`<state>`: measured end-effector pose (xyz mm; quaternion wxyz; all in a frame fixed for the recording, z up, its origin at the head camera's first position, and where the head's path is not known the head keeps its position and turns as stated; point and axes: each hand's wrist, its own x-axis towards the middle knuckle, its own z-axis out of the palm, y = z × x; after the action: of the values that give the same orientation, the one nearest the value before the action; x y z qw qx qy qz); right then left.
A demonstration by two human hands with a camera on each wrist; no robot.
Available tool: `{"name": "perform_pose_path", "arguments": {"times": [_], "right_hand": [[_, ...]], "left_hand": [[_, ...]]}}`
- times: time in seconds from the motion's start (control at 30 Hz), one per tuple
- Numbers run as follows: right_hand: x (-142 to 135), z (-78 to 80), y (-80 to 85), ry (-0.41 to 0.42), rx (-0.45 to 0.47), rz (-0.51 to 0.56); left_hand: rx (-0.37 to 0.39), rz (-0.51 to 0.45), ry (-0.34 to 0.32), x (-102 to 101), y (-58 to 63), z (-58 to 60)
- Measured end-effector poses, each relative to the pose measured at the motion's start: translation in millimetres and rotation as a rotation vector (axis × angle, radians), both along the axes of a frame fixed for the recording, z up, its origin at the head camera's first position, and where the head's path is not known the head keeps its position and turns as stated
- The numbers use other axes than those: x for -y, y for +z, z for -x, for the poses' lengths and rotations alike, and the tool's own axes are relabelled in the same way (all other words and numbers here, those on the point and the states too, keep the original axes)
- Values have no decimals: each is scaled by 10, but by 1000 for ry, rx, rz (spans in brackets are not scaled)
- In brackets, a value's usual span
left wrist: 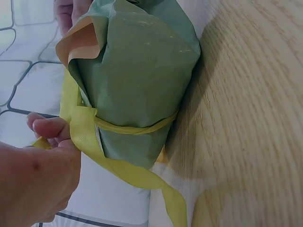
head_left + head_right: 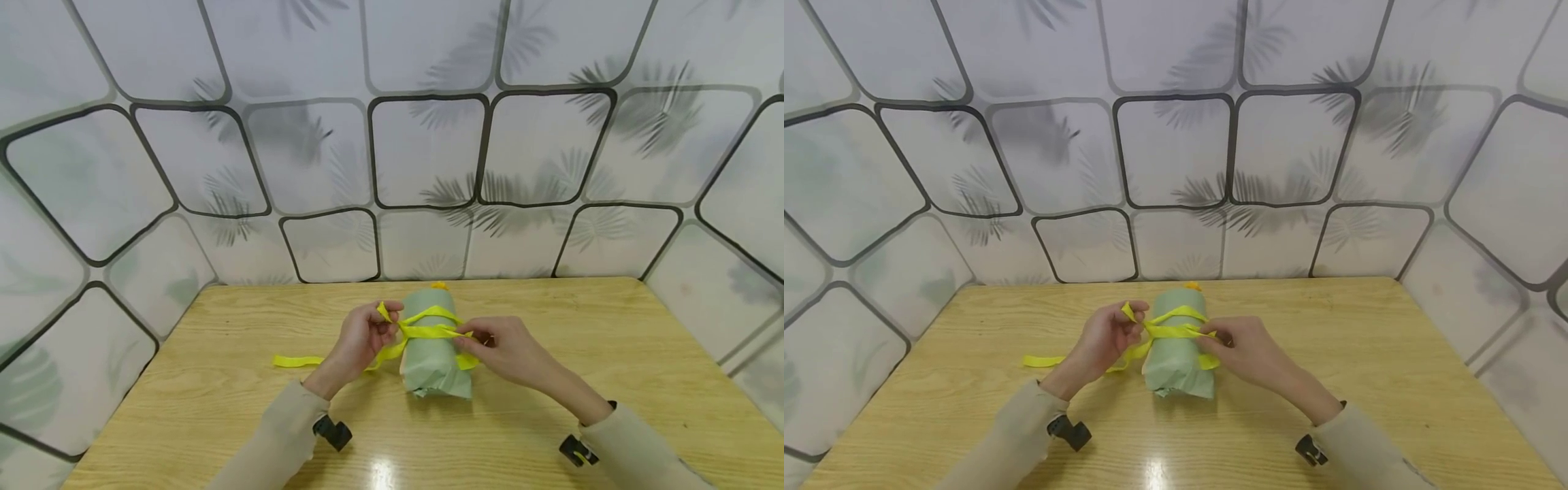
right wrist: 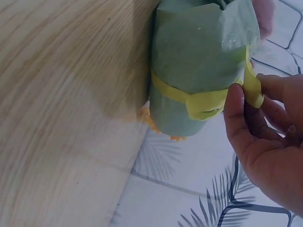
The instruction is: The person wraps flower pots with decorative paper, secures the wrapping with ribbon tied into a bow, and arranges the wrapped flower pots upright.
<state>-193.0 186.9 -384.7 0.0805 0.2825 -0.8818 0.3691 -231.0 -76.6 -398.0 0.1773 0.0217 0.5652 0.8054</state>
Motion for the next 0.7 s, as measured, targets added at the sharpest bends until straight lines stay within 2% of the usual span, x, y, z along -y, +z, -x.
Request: {"name": "perform_pose_path", "arguments": {"times": [0.1,0.43,0.53,0.7], "right_hand": [[-46,-2,-19,-1,1,-18],[-221,-32,-31,1,53,-119],[-284,-37,-39,1,81,-135],[-383,-43,-55,-11,105,-158]], "left_hand": [[-21,21,-22,13,3,-4],[-132,215,-73,2,5,-41],[-157,229,-107,17,-11,-57],[-151,224,-140,35,-40,-71]]}}
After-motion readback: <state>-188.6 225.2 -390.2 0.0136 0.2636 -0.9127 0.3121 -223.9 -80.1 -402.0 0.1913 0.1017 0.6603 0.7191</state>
